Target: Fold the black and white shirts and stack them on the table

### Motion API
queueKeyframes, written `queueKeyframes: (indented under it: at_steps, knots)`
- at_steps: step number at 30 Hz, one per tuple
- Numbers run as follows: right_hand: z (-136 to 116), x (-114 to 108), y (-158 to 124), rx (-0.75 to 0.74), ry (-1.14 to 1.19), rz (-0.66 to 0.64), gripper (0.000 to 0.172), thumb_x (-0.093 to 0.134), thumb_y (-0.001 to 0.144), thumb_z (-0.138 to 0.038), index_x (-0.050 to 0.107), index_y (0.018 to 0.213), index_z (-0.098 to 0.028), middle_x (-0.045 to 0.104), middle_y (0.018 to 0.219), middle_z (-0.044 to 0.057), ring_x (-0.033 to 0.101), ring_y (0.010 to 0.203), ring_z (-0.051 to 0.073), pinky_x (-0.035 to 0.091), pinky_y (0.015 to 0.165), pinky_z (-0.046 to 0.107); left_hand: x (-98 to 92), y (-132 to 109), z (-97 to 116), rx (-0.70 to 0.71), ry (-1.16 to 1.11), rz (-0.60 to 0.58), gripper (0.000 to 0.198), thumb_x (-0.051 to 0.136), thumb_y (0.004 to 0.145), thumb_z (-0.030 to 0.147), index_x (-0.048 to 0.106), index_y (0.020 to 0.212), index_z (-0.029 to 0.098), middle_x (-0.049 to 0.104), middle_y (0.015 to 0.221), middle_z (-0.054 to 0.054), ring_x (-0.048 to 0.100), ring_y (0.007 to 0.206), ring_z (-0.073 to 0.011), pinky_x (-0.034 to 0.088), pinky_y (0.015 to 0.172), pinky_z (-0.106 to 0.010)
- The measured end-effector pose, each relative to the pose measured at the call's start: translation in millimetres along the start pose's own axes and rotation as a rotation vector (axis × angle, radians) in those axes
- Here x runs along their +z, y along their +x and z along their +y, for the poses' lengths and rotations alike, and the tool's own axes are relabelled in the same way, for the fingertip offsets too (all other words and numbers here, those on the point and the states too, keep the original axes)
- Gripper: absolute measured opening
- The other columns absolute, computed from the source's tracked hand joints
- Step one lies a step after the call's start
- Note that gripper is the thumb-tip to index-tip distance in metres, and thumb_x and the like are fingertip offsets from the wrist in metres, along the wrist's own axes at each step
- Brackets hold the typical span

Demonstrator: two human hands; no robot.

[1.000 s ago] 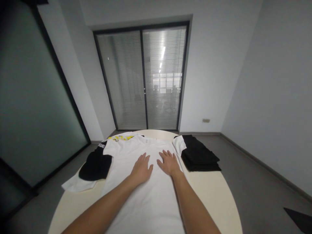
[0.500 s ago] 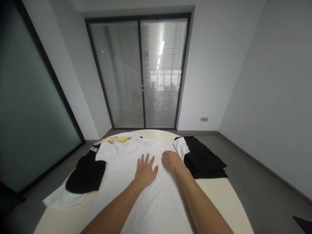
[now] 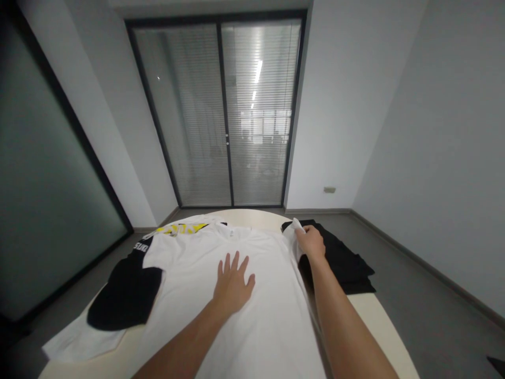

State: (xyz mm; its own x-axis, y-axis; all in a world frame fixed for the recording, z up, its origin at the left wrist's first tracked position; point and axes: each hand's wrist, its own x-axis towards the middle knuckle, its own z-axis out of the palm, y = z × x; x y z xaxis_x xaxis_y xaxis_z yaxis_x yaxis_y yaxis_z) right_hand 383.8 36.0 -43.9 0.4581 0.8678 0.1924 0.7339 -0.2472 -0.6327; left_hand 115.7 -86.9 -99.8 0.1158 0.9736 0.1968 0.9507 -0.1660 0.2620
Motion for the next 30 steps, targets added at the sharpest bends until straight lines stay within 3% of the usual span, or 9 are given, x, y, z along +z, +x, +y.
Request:
queueKeyframes:
  at_steps: [5, 10, 17, 25, 30]
  knots:
    - [7, -12, 12, -0.013, 0.221, -0.026, 0.027, 0.057, 0.078, -0.033, 0.072, 0.084, -0.011, 0.071, 0.072, 0.009, 0.065, 0.065, 0.02, 0.044, 0.056, 0.026, -2.8, 0, 3, -0.017, 0.014, -0.025, 0.065, 0.04, 0.094, 0.055, 0.04, 0.152, 0.026, 0.027, 0.163, -0.007, 0.014, 0.151, -0.0383, 0.01, 0.121, -0.059]
    - [0, -11, 10, -0.037, 0.214, -0.02, 0.04, 0.06, 0.075, -0.028, 0.071, 0.108, -0.009, 0.074, 0.093, 0.013, 0.068, 0.079, 0.022, 0.049, 0.066, 0.027, -1.0, 1, -1, -0.008, 0.011, -0.016, 0.064, 0.041, 0.094, 0.054, 0.041, 0.152, 0.026, 0.028, 0.163, -0.008, 0.014, 0.151, -0.0387, 0.011, 0.121, -0.059]
    - [-19, -8, -3, -0.169, 0.184, -0.082, 0.025, 0.062, 0.08, -0.033, 0.075, 0.09, -0.015, 0.076, 0.088, 0.01, 0.068, 0.078, 0.021, 0.047, 0.068, 0.026, 3.9, 2, -2, 0.0, 0.022, -0.001, 0.063, 0.041, 0.095, 0.053, 0.04, 0.152, 0.026, 0.027, 0.163, -0.008, 0.014, 0.151, -0.0384, 0.01, 0.121, -0.059]
    - [-56, 3, -41, -0.323, 0.038, -0.261, 0.015, 0.064, 0.081, -0.032, 0.071, 0.083, -0.019, 0.075, 0.084, 0.006, 0.067, 0.076, 0.018, 0.043, 0.066, 0.024, 3.2, 1, -2, 0.001, 0.024, 0.013, 0.063, 0.042, 0.094, 0.052, 0.041, 0.151, 0.025, 0.028, 0.163, -0.008, 0.015, 0.15, -0.0393, 0.01, 0.12, -0.06]
    - [-65, 16, -57, -0.425, -0.014, -0.473, 0.02, 0.068, 0.083, -0.036, 0.072, 0.088, -0.017, 0.075, 0.088, 0.006, 0.067, 0.076, 0.017, 0.045, 0.066, 0.023, 4.5, 1, -2, 0.01, 0.032, 0.039, 0.062, 0.044, 0.094, 0.052, 0.043, 0.151, 0.026, 0.031, 0.161, -0.009, 0.018, 0.15, -0.0395, 0.014, 0.119, -0.059]
